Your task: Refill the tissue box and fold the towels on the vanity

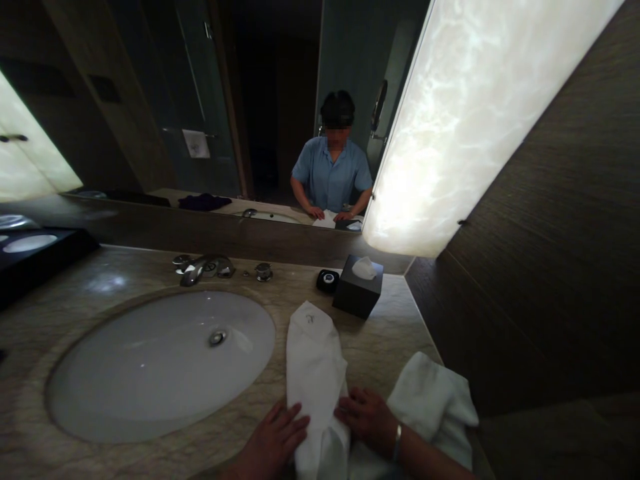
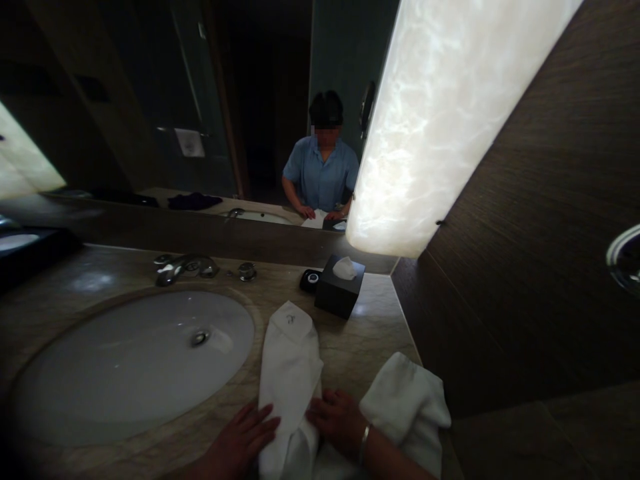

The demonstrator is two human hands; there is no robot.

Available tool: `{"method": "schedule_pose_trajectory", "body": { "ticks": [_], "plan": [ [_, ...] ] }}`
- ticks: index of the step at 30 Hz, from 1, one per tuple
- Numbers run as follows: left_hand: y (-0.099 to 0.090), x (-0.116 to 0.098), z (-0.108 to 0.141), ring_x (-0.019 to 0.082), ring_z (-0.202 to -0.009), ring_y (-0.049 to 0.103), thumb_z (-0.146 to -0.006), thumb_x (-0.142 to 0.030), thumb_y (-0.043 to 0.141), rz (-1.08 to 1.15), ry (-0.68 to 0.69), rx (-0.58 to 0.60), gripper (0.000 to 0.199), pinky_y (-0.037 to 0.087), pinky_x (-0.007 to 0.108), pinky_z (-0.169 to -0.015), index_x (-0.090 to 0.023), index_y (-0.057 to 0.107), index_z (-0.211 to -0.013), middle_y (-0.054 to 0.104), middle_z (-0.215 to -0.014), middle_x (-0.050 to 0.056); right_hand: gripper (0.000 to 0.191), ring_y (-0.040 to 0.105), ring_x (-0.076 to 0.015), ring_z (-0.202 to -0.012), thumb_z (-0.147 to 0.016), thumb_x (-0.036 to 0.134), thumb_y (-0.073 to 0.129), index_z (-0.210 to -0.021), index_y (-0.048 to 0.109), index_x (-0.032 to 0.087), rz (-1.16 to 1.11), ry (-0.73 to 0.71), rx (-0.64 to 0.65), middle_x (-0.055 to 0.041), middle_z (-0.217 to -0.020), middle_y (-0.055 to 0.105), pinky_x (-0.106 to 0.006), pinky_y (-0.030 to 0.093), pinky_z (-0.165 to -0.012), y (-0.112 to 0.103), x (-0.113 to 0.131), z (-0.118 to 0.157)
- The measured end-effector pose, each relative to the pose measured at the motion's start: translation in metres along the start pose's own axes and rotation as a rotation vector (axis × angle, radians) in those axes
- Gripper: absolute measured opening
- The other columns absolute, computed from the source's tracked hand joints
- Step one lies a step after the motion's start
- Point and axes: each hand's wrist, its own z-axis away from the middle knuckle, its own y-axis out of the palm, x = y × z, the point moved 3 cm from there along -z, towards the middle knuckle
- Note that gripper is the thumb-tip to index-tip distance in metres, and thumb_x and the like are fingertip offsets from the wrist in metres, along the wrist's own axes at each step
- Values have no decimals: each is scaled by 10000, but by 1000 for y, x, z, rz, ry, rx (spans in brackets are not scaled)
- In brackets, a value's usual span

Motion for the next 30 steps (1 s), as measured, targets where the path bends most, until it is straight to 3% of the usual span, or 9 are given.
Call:
{"method": "schedule_pose_trajectory", "body": {
  "ticks": [4,10,14,16,19,21,22,27,30],
  "plan": [
    [-8,-8,26,106,-958,593,-907,-157,300,290,-91,-82,300,1,288,-1134,-242,554,-1041,689,-933,-70,166,552,-139,-787,-762,220,486,-854,618,261,-486,107,42,61,-888,665,-281,386,-710,1,26,6],
    [-2,39,-9,240,-724,638,-807,-226,346,910,-1261,407,318,505,343,-659,-108,635,-743,671,-747,123,204,410,-92,-424,-674,138,424,-471,434,150,-1154,1394,463,31,-417,388,-224,299,-451,15,6,-15],
    [-12,48,-22,237,-667,648,-853,-332,331,874,-1451,427,396,528,346,-609,-40,593,-904,665,-777,158,215,443,-118,-451,-709,162,420,-494,423,156,-1057,1439,422,6,-462,421,-264,368,-476,2,-3,-25],
    [-20,40,-9,238,-880,643,-860,-387,376,646,-1313,270,445,529,365,-786,-53,542,-1103,650,-1014,159,180,553,-173,-669,-737,202,453,-745,610,114,-873,1274,254,-67,-705,597,-330,449,-679,-4,5,-19],
    [-26,10,7,251,-1087,566,-826,-348,490,78,-535,29,438,511,400,-887,-160,504,-1222,576,-1226,84,469,507,-256,-1063,-728,227,554,-1196,537,220,-403,639,-32,-57,-1156,595,-403,378,-939,-5,29,-8],
    [-18,-7,15,244,-1070,579,-810,-178,489,-147,-113,8,377,534,383,-843,-191,545,-1182,597,-1201,44,481,508,-268,-1057,-715,170,579,-1183,541,273,-147,293,-131,-10,-1164,607,-411,396,-894,3,41,-2],
    [-13,-6,15,231,-1033,600,-801,-107,468,-171,-75,53,380,539,368,-827,-193,565,-1157,618,-1166,32,463,527,-256,-1001,-708,139,581,-1149,560,279,-127,253,-132,9,-1114,632,-399,410,-856,8,40,-2],
    [-12,44,-30,235,-925,625,-886,-266,394,266,-738,493,314,496,384,-836,-183,648,-1053,677,-993,84,231,566,-175,-767,-758,268,571,-943,683,185,-674,924,142,-54,-818,653,-298,463,-716,21,-7,-25],
    [-23,64,-63,250,-937,612,-835,-284,481,327,-896,512,266,476,387,-853,-167,664,-988,676,-961,88,304,564,-190,-745,-717,245,603,-993,651,128,-644,1100,123,-80,-818,639,-321,471,-714,19,-21,-44]
  ]
}}
